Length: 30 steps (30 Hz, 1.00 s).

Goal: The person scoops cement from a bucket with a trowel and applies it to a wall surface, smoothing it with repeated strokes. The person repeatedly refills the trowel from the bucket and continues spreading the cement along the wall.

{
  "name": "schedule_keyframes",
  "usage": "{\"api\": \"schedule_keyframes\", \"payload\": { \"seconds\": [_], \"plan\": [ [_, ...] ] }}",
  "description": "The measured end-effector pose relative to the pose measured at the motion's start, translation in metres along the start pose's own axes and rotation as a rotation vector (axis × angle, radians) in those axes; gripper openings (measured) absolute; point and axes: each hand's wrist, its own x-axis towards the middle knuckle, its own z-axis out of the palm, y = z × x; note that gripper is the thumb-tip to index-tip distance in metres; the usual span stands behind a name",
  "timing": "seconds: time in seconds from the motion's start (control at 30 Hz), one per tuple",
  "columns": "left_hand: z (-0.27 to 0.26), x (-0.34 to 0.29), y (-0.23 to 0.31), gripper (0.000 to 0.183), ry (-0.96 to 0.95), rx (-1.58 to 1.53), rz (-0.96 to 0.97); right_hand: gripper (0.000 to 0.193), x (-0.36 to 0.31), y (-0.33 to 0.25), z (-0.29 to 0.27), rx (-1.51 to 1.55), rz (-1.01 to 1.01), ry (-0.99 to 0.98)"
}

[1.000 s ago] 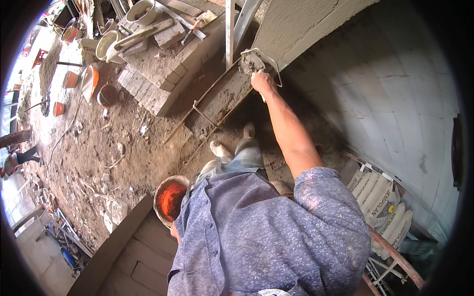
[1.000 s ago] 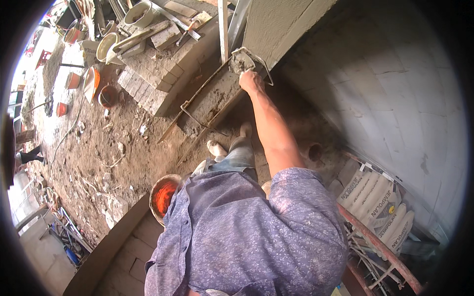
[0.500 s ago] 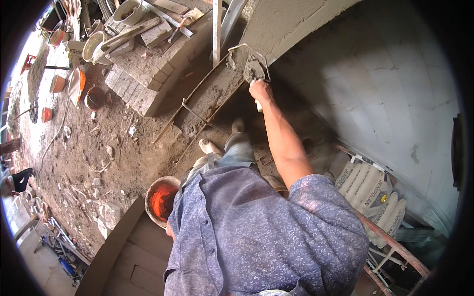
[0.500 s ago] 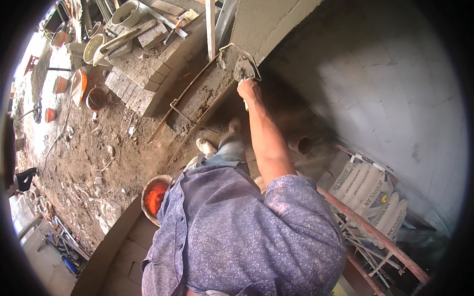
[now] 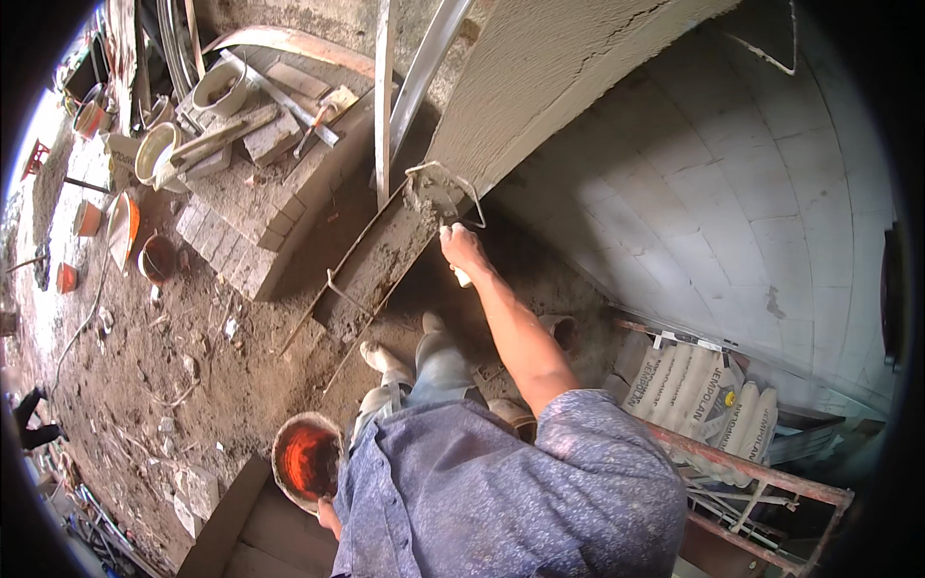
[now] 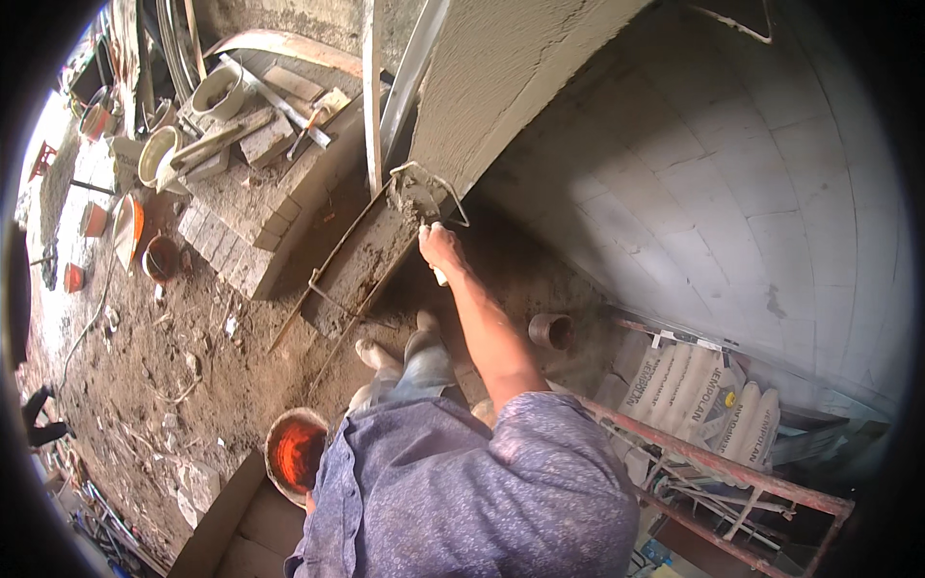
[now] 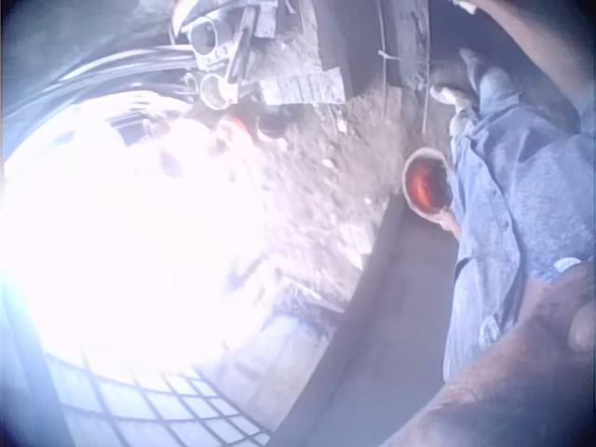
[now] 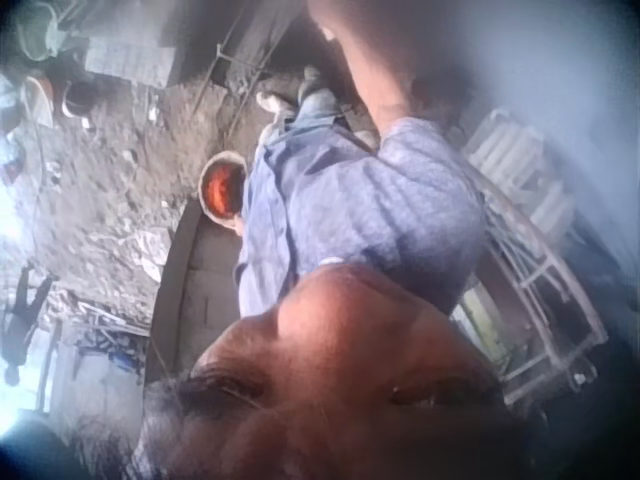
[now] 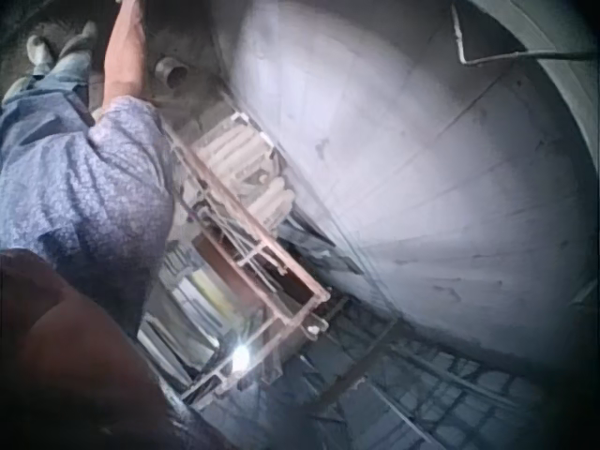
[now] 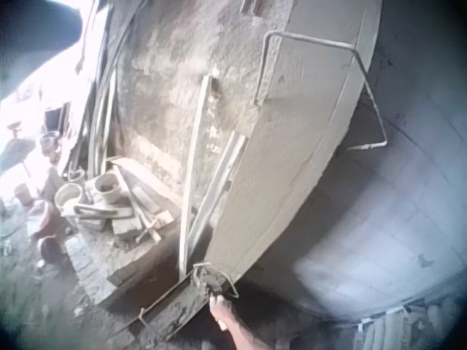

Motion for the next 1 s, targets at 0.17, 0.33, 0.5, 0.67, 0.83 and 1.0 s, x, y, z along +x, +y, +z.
{"api": "schedule_keyframes", "payload": {
  "seconds": [0.17, 0.33, 0.5, 0.67, 0.83, 1.0],
  "plan": [
    [0.009, -0.012, 0.023, 0.024, 0.050, -0.095, -0.042, 0.035, 0.042, 0.092, 0.049, -0.332, -0.306, 0.152],
    [0.019, -0.037, 0.054, 0.023, 0.168, -0.323, -0.120, 0.029, 0.014, 0.105, 0.058, -0.330, -0.408, -0.085],
    [0.028, -0.053, 0.123, 0.022, 0.266, -0.631, -0.114, 0.043, 0.005, 0.088, 0.030, -0.104, -0.257, 0.047],
    [0.006, -0.088, 0.164, 0.021, 0.344, -0.885, -0.099, 0.030, 0.034, 0.104, 0.067, -0.318, -0.466, -0.138],
    [-0.001, -0.126, 0.185, 0.020, 0.381, -1.142, -0.113, 0.033, -0.049, 0.106, 0.009, -0.066, -0.404, -0.243],
    [-0.038, -0.198, 0.073, 0.019, 0.500, -1.359, -0.230, 0.030, -0.101, 0.047, -0.054, 0.102, -0.468, -0.228]
  ]
}}
